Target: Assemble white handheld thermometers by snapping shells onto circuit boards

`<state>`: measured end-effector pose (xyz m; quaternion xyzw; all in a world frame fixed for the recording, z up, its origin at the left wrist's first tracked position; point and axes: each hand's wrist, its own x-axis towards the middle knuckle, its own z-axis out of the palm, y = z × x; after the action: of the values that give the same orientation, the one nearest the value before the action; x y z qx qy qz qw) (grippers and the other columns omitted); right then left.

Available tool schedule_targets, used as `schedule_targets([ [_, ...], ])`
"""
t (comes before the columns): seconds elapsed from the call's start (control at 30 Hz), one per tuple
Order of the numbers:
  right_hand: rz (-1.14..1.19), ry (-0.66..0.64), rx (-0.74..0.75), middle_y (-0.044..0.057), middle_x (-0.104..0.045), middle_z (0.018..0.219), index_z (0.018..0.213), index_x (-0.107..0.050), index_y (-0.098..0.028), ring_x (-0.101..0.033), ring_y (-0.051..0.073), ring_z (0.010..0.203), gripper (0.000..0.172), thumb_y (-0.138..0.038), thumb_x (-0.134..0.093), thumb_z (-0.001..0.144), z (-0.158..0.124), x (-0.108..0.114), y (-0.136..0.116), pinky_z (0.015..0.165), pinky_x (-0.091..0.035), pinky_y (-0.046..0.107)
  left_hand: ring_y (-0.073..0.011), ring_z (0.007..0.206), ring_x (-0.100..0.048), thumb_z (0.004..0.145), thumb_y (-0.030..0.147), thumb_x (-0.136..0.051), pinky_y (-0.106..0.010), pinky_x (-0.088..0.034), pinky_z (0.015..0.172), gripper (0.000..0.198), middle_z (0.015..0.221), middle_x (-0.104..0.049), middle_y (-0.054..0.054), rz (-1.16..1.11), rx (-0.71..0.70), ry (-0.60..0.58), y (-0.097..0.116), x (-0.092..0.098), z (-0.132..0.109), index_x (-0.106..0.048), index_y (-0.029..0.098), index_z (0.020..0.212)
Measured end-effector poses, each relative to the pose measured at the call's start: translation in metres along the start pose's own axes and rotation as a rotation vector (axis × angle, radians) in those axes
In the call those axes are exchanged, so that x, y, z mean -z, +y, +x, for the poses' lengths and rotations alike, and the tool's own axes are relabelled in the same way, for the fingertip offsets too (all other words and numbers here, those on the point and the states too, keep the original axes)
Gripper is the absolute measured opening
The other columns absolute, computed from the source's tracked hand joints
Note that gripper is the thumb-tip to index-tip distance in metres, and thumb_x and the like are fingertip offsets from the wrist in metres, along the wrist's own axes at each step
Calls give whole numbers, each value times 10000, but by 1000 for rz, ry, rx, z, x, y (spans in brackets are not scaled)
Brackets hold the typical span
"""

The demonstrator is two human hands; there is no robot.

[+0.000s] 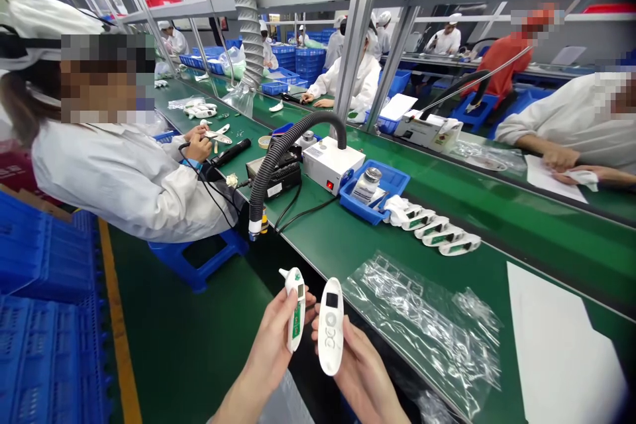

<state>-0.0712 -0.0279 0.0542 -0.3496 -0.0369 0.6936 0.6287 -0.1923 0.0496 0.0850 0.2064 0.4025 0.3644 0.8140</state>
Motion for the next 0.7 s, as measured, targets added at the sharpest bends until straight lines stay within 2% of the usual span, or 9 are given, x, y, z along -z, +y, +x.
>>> schedule_targets([
  [0.1, -75, -24, 29, 122, -676, 994, 1001, -721, -144, -634, 200, 870, 417, -506, -666, 802, -3, -4, -3, 800, -495, 297, -188, 957, -624, 788, 402, -693, -253, -512, 826, 287, 1007, -652, -70, 74, -37, -30, 1, -4, -3, -660, 170, 954],
  [0.23, -263, -42, 133, 98, -634, 1164, 1158, -664, -213, -605, 218, 1030, 439, -452, -699, 792, -6, -6, -3, 961, -452, 325, -176, 922, -608, 798, 398, -682, -250, -502, 808, 319, 1021, -634, -71, 244, -112, -79, -6, -13, -6, -616, 178, 1020],
  [0.33, -392, -5, 226, 83, -593, 1249, 1218, -626, -235, -570, 230, 1127, 486, -411, -727, 776, -5, -2, 1, 1037, -415, 340, -167, 941, -585, 790, 383, -694, -242, -480, 848, 350, 970, -619, -55, 347, -183, -101, -17, -17, -3, -587, 183, 1056],
  [0.47, -479, 55, 313, 94, -603, 1235, 1189, -641, -202, -587, 240, 1111, 457, -405, -714, 786, -5, 3, 4, 991, -470, 327, -165, 931, -585, 782, 378, -702, -275, -471, 893, 396, 966, -616, -52, 407, -207, -119, -29, -21, 2, -558, 186, 1097],
  [0.7, -530, 77, 405, 112, -604, 1208, 1171, -647, -177, -608, 253, 1060, 432, -415, -681, 811, -14, 5, -3, 881, -532, 291, -202, 1029, -588, 790, 398, -694, -314, -451, 952, 413, 1081, -636, -93, 360, -105, -169, -34, -34, -3, -583, 169, 1115],
])
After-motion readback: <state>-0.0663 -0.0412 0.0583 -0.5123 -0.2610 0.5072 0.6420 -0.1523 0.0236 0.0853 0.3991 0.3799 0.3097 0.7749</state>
